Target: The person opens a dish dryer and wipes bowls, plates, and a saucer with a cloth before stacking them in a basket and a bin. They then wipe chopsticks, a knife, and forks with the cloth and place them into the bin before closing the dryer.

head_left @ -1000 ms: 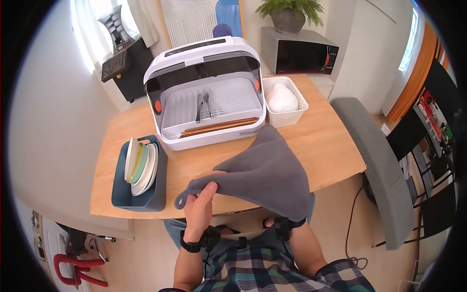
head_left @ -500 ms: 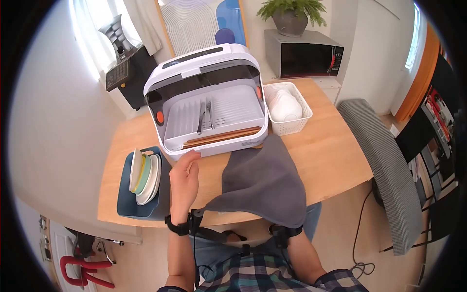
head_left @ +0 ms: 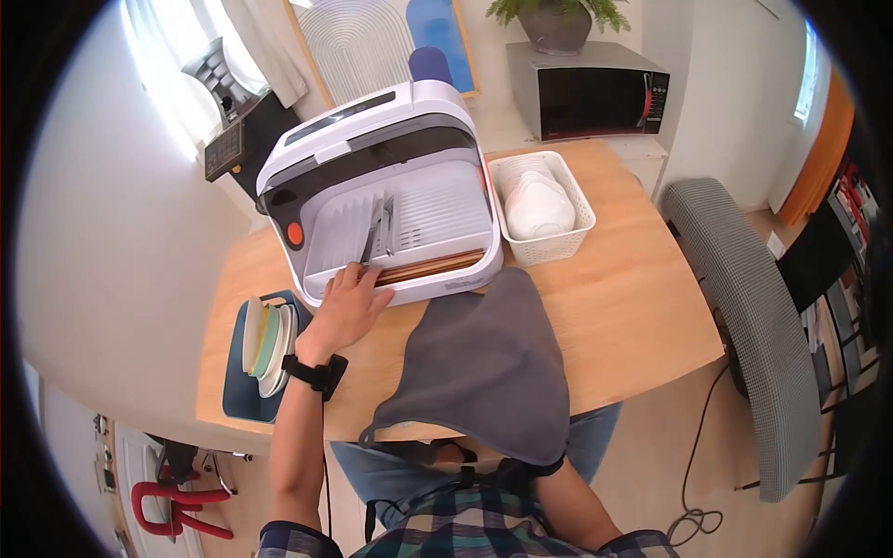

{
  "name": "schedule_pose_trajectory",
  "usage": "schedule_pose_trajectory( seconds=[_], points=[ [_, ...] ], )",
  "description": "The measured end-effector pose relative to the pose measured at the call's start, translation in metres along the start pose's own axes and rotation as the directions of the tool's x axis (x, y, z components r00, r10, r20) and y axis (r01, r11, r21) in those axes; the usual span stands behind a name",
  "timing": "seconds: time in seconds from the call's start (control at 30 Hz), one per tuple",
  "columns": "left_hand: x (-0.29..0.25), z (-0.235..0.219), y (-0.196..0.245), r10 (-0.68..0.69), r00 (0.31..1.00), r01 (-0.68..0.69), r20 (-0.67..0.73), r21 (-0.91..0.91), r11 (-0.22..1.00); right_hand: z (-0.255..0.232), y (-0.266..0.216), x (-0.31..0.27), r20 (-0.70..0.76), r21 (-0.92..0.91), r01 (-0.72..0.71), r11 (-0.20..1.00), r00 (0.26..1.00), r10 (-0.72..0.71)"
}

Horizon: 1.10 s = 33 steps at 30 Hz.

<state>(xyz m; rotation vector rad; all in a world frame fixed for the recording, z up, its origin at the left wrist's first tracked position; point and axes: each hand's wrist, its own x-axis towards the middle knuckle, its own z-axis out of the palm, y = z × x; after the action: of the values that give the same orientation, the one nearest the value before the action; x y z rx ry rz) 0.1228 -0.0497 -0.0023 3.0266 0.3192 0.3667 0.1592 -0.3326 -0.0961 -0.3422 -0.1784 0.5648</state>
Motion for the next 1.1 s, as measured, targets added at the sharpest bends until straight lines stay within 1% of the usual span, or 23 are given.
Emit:
schedule_pose_trajectory(
  seconds=[0.03,0.07,0.1,0.13,0.17,0.2,0.23,0.3,0.43,0.5,0.53,0.57,0.6,0.83,0.9,0.93,1.0,1.1],
  points=[
    [0.000,0.002,-0.002,0.020,1.000,-0.021,0.022,0.042,0.999,0.001,0.001,0.004,0.012,-0.005,-0.013,1.000,1.000,0.013],
    [-0.001,0.003,0.000,0.012,1.000,-0.013,0.003,0.052,0.999,0.006,0.002,0.014,0.023,-0.010,-0.025,1.000,0.999,0.025],
    [-0.002,0.002,0.002,-0.001,1.000,0.001,0.003,0.061,0.998,0.003,0.000,0.013,0.030,-0.018,-0.034,0.999,0.999,0.034],
    [-0.002,0.000,0.005,-0.010,0.999,0.008,0.034,0.059,0.998,0.007,0.001,0.019,0.034,-0.026,-0.040,0.999,0.999,0.041],
    [-0.002,-0.002,0.006,-0.019,0.998,0.015,0.065,0.054,0.998,0.003,0.003,0.013,0.037,-0.038,-0.046,0.998,0.998,0.047],
    [-0.003,-0.001,0.005,0.013,0.998,-0.017,0.058,0.068,0.998,-0.004,0.004,0.000,0.040,-0.050,-0.052,0.997,0.998,0.054],
    [-0.005,0.000,0.002,0.004,0.998,-0.008,0.060,0.070,0.997,-0.007,0.005,-0.007,0.043,-0.062,-0.056,0.996,0.997,0.059],
    [-0.004,0.002,-0.002,0.043,0.999,-0.045,0.030,0.105,0.993,-0.005,0.003,-0.003,0.051,-0.088,-0.054,0.995,0.997,0.059],
    [-0.004,0.003,-0.004,0.042,0.999,-0.045,0.032,0.084,0.995,-0.007,0.002,-0.008,0.063,-0.144,-0.033,0.989,0.997,0.043],
    [-0.004,0.003,-0.003,0.010,0.999,-0.006,0.050,-0.079,0.997,-0.009,0.003,-0.015,0.070,-0.174,-0.022,0.984,0.997,0.035],
    [-0.004,0.003,-0.004,0.011,0.999,-0.008,0.048,-0.079,0.997,-0.009,0.003,-0.015,0.073,-0.189,-0.015,0.982,0.997,0.030],
    [-0.005,0.004,-0.006,0.034,0.999,-0.032,0.026,-0.060,0.998,-0.006,0.000,-0.009,0.076,-0.204,-0.006,0.979,0.997,0.022],
    [-0.006,0.005,-0.007,0.057,0.998,-0.057,0.004,-0.042,0.998,-0.007,0.003,-0.015,0.076,-0.221,0.003,0.975,0.997,0.014],
    [-0.005,0.000,-0.009,0.091,0.996,-0.092,-0.023,-0.032,0.995,0.002,0.001,-0.011,0.087,-0.343,0.076,0.936,0.995,-0.049],
    [-0.003,-0.003,-0.008,0.061,0.998,-0.059,0.011,-0.137,0.989,0.005,0.001,-0.008,0.093,-0.375,0.095,0.922,0.994,-0.065],
    [-0.002,-0.003,-0.010,0.066,0.998,-0.064,0.008,-0.140,0.988,0.007,0.002,-0.007,0.096,-0.390,0.105,0.915,0.993,-0.073],
    [-0.001,-0.003,-0.016,0.096,0.995,-0.098,-0.022,-0.256,0.962,0.010,0.003,-0.005,0.104,-0.422,0.122,0.898,0.991,-0.086],
    [-0.001,0.002,-0.026,0.109,0.992,-0.120,-0.056,-0.277,0.953,0.010,0.005,-0.008,0.120,-0.469,0.142,0.872,0.988,-0.096]
  ],
)
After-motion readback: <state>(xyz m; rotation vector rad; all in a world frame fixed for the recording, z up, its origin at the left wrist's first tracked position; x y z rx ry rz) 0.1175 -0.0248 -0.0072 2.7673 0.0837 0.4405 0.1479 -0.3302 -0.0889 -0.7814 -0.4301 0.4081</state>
